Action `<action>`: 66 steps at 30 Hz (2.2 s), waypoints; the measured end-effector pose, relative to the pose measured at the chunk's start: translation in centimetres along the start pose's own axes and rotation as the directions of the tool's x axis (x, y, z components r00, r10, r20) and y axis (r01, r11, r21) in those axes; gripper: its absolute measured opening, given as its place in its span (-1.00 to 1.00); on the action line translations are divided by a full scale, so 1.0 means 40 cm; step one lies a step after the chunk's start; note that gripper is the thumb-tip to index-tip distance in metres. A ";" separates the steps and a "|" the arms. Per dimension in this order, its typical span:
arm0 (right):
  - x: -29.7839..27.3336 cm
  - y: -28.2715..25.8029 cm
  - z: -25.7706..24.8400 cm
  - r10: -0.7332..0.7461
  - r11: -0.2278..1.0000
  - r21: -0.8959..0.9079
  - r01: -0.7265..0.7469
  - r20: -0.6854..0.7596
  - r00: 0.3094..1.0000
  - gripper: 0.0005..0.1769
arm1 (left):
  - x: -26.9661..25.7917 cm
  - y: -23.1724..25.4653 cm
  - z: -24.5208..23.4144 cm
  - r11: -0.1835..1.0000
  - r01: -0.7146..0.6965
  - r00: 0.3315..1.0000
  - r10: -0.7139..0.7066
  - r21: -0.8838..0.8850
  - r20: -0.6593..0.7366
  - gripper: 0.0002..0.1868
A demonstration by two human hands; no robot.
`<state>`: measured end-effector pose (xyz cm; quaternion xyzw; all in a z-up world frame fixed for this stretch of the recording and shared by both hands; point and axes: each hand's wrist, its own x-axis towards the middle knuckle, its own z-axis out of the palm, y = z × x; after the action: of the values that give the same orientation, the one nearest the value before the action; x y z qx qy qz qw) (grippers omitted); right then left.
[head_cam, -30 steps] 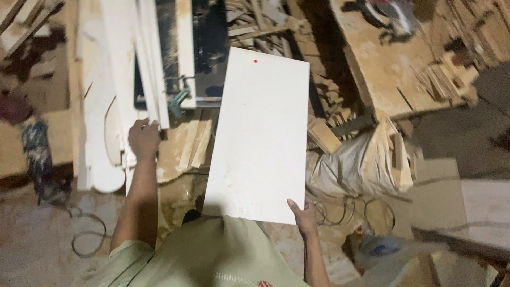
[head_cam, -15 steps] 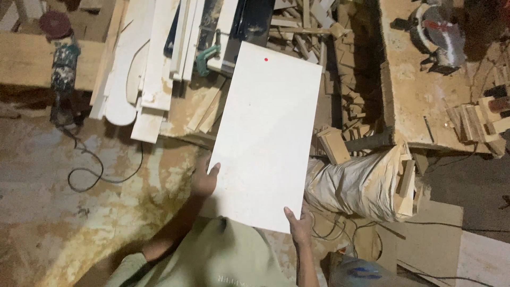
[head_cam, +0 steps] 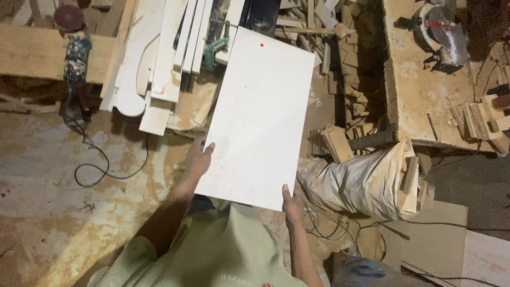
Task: The person positions a white wooden panel against a table saw and pushes it through the blade to make a straight cut.
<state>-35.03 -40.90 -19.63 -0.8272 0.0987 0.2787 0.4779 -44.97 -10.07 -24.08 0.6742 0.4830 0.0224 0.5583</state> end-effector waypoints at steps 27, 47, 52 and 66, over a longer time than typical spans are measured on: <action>0.296 0.005 0.033 -0.105 0.988 -0.120 0.093 -0.095 0.990 -0.21 | 0.079 0.142 -0.014 0.997 0.045 0.997 -0.041 -0.063 0.064 -0.36; 0.471 -0.104 0.055 -0.089 0.973 -0.222 0.062 -0.112 0.990 -0.20 | 0.163 0.185 0.014 0.995 0.073 0.995 -0.068 -0.071 0.071 -0.17; 0.527 -0.123 0.043 -0.111 0.958 -0.275 0.082 -0.095 0.989 -0.06 | 0.228 0.185 0.032 0.992 0.030 0.996 -0.020 -0.121 0.082 -0.23; 0.611 -0.229 0.078 -0.241 0.942 -0.263 0.208 -0.101 0.965 -0.15 | 0.288 0.299 0.030 0.989 -0.008 0.996 0.022 -0.148 0.088 -0.17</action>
<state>-12.08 -30.92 -27.66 -0.9031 -0.0008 0.1772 0.3911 -30.66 -2.07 -21.13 0.6349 0.4495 0.0321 0.6275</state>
